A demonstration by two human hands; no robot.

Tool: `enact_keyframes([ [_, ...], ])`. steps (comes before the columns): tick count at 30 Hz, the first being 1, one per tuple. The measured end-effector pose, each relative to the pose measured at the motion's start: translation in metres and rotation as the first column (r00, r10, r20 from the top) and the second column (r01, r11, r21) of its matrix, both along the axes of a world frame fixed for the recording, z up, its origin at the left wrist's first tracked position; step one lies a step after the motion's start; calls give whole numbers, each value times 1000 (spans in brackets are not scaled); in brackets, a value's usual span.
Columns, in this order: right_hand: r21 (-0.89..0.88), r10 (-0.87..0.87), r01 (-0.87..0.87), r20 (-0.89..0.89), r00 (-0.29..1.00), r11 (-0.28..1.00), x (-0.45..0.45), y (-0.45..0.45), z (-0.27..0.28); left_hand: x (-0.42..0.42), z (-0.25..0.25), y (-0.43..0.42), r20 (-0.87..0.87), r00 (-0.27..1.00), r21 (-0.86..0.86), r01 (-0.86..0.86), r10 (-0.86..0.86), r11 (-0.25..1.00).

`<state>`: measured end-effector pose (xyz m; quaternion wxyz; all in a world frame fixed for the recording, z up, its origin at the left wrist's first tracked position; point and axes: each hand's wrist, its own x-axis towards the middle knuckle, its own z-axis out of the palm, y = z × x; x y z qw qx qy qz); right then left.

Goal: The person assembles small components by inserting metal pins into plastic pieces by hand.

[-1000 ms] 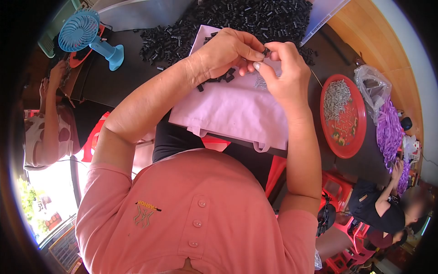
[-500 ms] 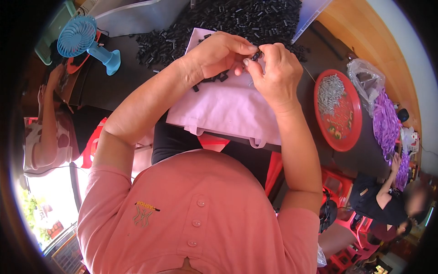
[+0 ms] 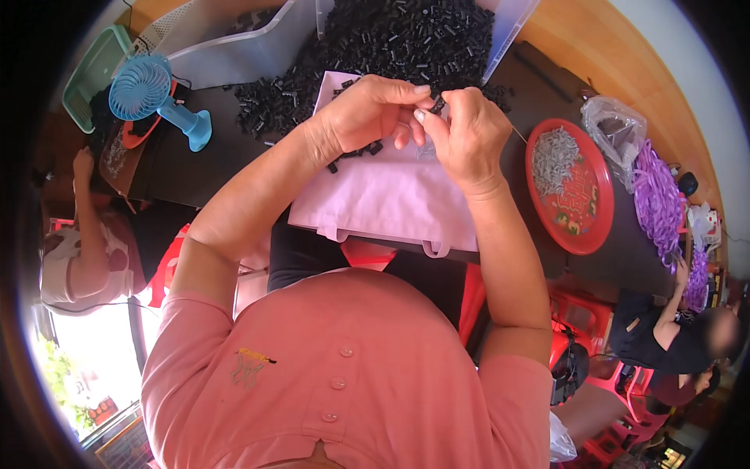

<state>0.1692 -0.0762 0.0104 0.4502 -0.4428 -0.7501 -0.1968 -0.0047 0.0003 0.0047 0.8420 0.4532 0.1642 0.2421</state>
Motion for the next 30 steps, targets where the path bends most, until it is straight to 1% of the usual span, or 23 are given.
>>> enact_keyframes([
  [5,27,-6,6,14,1000,1000,-2,-1,-1,1,4,-5,12,1000,46,-21,20,999],
  [6,16,35,-35,-9,999,999,-2,3,-4,2,5,-6,-29,998,110,-48,51,993],
  [8,-4,113,-113,-65,991,994,-2,12,-11,2,5,-5,-69,983,229,-152,172,961],
  [9,-70,118,-133,-181,976,989,-4,11,-10,0,13,-9,-86,970,290,-194,228,937],
  [10,-137,112,-159,-297,948,978,-4,8,-9,-2,22,-13,-101,936,313,-292,338,904],
  [11,-201,97,-193,-409,907,960,-4,6,-8,-5,31,-15,-87,889,389,-385,450,837],
  [12,-210,66,-171,-430,900,963,2,3,-3,-12,49,-17,-58,860,456,-428,507,780],
  [13,-171,42,-132,-448,893,976,5,3,0,-21,70,-20,-4,831,543,-465,556,699],
  [14,-161,22,-112,-477,879,981,11,4,0,-31,90,-17,32,812,574,-492,583,655],
  [15,-149,6,-95,-505,863,984,15,6,-1,-47,111,-10,39,765,736,-457,643,499],
  [16,-89,63,-138,-572,818,986,16,8,2,-60,135,-1,91,747,566,-583,658,583],
  [17,-78,72,-144,-582,810,986,17,7,4,-68,155,1,96,653,623,-628,751,466],
  [18,-66,80,-147,-590,804,987,20,6,6,-87,163,19,-6,594,718,-558,804,417],
  [19,-54,88,-149,-596,798,987,23,4,9,-100,162,40,10,500,870,-431,866,239],
  [20,-30,102,-148,-590,801,988,23,1,13,-110,145,68,295,363,953,-183,884,-243],
  [21,-22,103,-144,-589,801,989,23,-1,15,-116,126,83,580,317,755,136,750,-641],
  [23,-1,106,-130,-582,806,991,25,-3,19,-93,114,56,435,421,852,93,796,-515],
  [24,-21,93,-130,-589,803,991,26,-4,19,-77,102,36,354,469,896,77,809,-437],
  [26,-62,71,-133,-591,804,989,30,-5,20,-43,65,2,84,607,994,0,790,-106],
  [27,-69,57,-120,-582,811,990,32,-3,18,-29,45,-3,8,700,999,21,714,-32],
  [28,-74,44,-105,-574,817,992,35,1,13,-16,31,-14,-47,717,997,74,695,-9],
  [30,-100,9,-76,-546,838,992,39,6,8,-2,6,-27,-118,735,992,114,668,50],
])
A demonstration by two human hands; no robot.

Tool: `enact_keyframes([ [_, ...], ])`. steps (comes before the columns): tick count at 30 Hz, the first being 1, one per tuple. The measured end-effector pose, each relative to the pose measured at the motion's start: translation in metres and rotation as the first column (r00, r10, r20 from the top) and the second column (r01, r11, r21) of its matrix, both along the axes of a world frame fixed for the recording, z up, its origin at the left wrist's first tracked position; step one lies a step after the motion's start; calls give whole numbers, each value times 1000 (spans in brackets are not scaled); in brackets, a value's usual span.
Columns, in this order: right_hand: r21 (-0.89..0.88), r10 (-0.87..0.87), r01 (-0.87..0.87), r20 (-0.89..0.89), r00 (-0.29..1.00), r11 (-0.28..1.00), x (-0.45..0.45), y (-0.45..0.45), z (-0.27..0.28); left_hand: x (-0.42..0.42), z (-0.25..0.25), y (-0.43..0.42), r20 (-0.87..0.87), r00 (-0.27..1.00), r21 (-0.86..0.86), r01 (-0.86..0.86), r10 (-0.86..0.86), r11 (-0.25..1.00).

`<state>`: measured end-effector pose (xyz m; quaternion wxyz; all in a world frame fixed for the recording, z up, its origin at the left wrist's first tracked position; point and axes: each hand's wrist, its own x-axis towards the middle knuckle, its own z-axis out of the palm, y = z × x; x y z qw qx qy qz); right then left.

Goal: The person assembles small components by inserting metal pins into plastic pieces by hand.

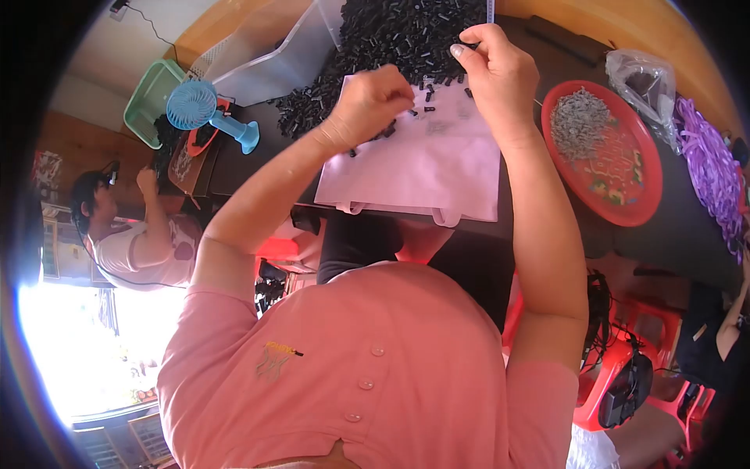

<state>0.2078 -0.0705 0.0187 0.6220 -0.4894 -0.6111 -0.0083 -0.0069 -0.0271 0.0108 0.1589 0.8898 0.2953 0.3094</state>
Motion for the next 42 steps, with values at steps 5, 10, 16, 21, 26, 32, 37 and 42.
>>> enact_keyframes([
  [5,-115,-37,45,75,997,992,0,0,0,4,-34,-15,-139,990,281,7,33,960],
  [10,-245,-7,108,378,926,963,-2,2,-9,-3,-32,-20,-103,995,256,26,1,966],
  [16,-166,-10,206,756,654,964,-19,5,-34,-18,-26,-40,1,1000,297,-16,16,955],
  [21,-273,82,257,817,571,927,-16,-1,-27,-60,-26,-59,51,974,188,-228,222,955],
  [26,-270,139,109,751,645,957,-19,2,-29,-76,-38,-64,269,901,-71,-334,340,940],
  [32,-268,177,68,786,592,961,-29,-3,-34,-80,-45,-58,368,842,-134,-372,395,918],
  [37,-327,175,156,782,598,932,-22,-4,-28,-73,-42,-63,274,864,52,-452,423,891],
  [42,-345,273,-19,705,655,938,-24,-6,-22,-78,-46,-59,384,762,-84,-534,522,842],
])
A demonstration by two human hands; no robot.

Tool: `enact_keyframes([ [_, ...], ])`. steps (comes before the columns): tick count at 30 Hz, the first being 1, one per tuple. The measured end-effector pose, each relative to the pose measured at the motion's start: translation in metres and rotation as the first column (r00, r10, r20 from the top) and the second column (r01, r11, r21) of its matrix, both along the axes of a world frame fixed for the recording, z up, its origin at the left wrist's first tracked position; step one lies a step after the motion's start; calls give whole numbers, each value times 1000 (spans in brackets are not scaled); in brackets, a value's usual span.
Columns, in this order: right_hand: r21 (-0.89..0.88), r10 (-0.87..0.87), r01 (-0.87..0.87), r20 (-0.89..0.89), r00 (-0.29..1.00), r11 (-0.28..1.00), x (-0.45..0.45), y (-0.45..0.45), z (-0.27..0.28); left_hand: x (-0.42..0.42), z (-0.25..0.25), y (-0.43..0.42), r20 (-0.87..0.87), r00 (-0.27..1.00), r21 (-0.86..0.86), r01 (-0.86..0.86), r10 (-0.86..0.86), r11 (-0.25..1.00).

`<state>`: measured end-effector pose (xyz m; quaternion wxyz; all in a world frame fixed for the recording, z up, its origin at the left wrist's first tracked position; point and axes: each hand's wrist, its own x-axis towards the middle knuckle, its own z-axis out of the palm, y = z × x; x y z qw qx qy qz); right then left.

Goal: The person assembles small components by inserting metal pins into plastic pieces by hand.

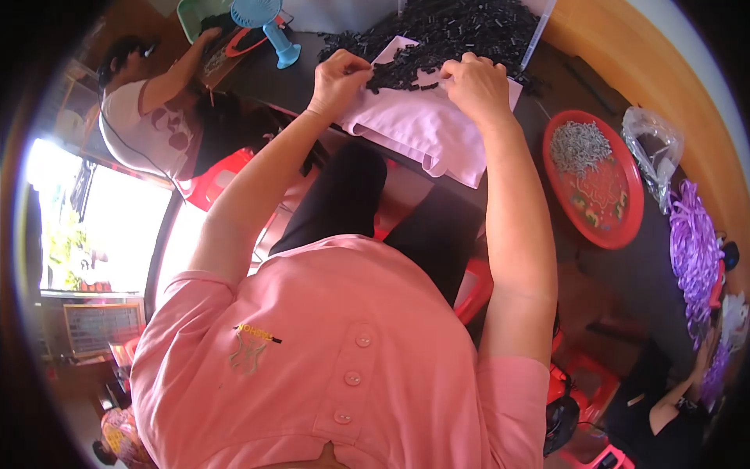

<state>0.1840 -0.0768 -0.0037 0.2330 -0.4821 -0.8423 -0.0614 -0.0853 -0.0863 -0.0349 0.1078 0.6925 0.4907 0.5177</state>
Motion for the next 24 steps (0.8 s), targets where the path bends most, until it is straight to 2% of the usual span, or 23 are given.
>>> enact_keyframes([
  [3,-15,65,-64,27,998,998,-9,-1,-6,-5,3,-2,220,972,-239,-22,77,971],
  [7,-9,28,-28,112,993,1000,-11,5,-11,-6,-1,2,253,961,-236,-48,109,971],
  [12,143,15,-18,25,1000,990,-8,9,-15,-8,-2,3,205,975,-168,-48,82,985],
  [17,281,29,-33,18,999,959,-11,11,-21,-10,-3,8,430,902,-202,47,46,978],
  [22,327,30,-60,97,995,943,-8,16,-34,-20,-4,6,716,697,-175,228,-36,958],
  [24,351,20,-64,129,991,934,-9,17,-35,-22,-6,7,737,675,-164,247,-48,955],
])
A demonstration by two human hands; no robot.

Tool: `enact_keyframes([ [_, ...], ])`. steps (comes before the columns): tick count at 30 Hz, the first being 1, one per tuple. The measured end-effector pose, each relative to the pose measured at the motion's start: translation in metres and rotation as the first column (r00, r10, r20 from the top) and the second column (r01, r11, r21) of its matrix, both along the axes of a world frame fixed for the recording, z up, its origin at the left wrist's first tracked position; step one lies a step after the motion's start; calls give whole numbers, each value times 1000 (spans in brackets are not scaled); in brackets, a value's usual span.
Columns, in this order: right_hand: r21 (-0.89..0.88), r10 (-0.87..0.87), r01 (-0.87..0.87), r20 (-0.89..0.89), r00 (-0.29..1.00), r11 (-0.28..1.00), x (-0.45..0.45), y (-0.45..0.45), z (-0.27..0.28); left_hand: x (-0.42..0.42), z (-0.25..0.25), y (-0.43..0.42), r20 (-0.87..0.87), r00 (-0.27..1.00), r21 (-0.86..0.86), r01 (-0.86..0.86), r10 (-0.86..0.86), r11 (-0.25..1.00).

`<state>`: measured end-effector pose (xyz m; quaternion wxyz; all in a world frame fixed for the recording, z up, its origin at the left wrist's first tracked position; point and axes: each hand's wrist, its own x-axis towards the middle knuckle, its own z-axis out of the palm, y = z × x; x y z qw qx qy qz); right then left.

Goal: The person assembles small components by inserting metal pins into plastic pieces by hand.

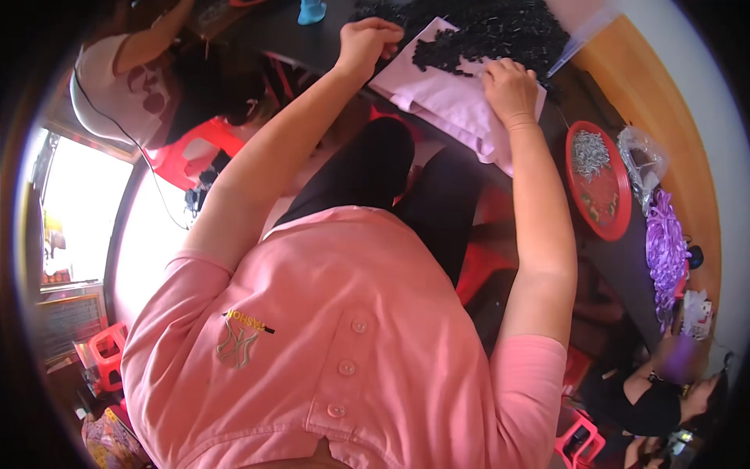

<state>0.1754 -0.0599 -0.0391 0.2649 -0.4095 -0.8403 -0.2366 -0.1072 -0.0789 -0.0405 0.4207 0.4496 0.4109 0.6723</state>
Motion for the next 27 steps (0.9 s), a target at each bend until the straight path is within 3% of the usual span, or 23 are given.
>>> enact_keyframes([
  [4,49,-64,61,58,996,997,-3,-2,1,2,-5,4,38,999,12,-19,19,1000],
  [8,89,-117,108,106,987,990,-2,-3,5,0,3,-5,200,980,-41,32,-23,999],
  [11,104,-181,170,104,978,980,-4,-4,6,-1,3,-6,185,983,-10,-5,7,1000],
  [17,95,-346,338,81,935,936,-3,-3,3,-5,-9,6,277,957,-20,97,-87,995],
  [22,30,-422,422,9,906,906,-7,-11,3,-7,-6,1,299,944,-3,145,-137,989],
  [27,18,-437,439,-58,898,898,-9,-12,3,-9,-6,3,205,972,-45,131,-119,990],
])
